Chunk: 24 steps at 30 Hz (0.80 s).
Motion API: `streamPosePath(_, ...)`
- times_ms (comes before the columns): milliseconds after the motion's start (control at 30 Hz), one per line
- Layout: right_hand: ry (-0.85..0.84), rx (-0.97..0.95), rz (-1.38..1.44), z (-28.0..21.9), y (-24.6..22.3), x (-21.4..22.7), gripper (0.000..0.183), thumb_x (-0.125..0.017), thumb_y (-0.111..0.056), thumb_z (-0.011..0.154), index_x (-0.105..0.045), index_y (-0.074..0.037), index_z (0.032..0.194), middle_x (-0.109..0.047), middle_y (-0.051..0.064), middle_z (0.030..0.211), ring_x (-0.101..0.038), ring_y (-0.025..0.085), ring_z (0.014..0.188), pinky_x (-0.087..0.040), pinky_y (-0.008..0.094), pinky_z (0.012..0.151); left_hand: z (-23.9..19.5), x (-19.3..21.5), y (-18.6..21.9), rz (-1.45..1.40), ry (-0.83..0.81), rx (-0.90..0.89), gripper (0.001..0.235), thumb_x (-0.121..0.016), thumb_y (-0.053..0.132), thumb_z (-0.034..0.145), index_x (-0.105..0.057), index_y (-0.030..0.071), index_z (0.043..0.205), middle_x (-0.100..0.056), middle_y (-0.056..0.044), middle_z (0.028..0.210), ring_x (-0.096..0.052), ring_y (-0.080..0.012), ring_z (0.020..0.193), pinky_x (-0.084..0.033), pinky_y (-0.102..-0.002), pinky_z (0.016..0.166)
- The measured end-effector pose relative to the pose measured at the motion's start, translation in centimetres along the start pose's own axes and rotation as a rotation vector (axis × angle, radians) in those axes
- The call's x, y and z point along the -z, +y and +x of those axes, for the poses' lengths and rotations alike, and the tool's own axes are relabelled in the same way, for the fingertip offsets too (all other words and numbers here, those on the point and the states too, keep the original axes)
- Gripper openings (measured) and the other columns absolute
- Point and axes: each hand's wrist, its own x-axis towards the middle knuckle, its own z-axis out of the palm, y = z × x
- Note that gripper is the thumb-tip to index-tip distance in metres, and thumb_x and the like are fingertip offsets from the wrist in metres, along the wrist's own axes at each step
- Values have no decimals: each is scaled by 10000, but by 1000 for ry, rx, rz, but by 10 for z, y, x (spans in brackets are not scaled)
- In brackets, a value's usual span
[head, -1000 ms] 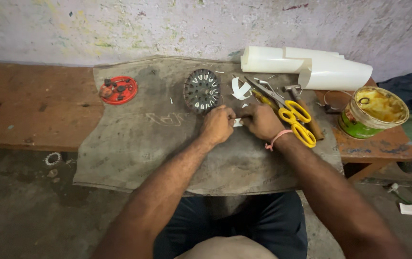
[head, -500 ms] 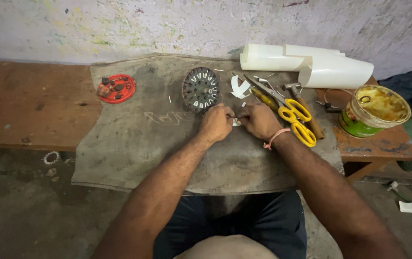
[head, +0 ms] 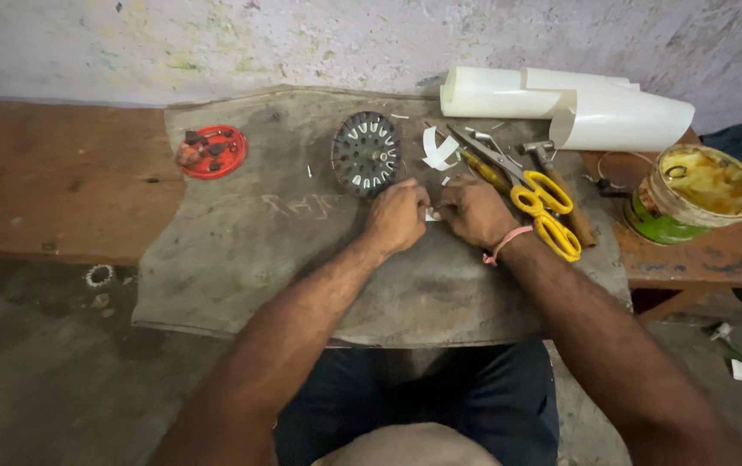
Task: The person cuts strips of white insulation paper and inserts them into the slots of a ceiling fan motor stator. They also place a metal hub into the center of the stator assembly.
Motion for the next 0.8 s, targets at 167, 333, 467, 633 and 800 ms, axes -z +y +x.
streamPosePath(167, -14, 5, -3, -1, 1, 0, 55, -721, -42, 768, -669, -59, 771, -666, 110, 826, -635, 346, 876, -515, 444, 777, -1, 7, 4, -3, -26, -35, 63, -660, 57, 844, -715, 47, 873, -663, -138, 939, -667, -372, 929, -528, -485, 813)
streamPosePath(333, -22, 33, 9, 1, 1, 1, 54, -695, -19, 764, -665, -64, 767, -661, 104, 823, -632, 344, 876, -517, 443, 775, -1, 13, 7, -5, -78, -49, 50, -661, 64, 850, -697, 45, 879, -649, -130, 945, -660, -368, 931, -522, -488, 797)
streamPosePath(467, -32, 50, 24, 1, 2, 2, 61, -690, -18, 759, -673, -74, 779, -662, 94, 820, -634, 336, 872, -519, 441, 772, 1, 15, 7, -4, -89, -89, 55, -645, 37, 824, -681, 48, 865, -643, -124, 935, -656, -362, 938, -519, -488, 804)
streamPosePath(633, -48, 70, -4, 3, 1, 4, 59, -695, -23, 765, -670, -74, 781, -656, 99, 822, -626, 341, 870, -515, 443, 772, 3, 16, 2, 4, -120, -122, 35, -637, 21, 823, -652, 37, 849, -624, -133, 947, -634, -376, 955, -508, -494, 811)
streamPosePath(800, -67, 106, -14, 5, -4, 9, 60, -696, -27, 769, -679, -77, 798, -656, 96, 821, -624, 340, 859, -515, 443, 764, 4, 14, -2, 24, -142, -187, 38, -623, 12, 830, -649, 34, 845, -614, -132, 946, -625, -361, 981, -503, -481, 840)
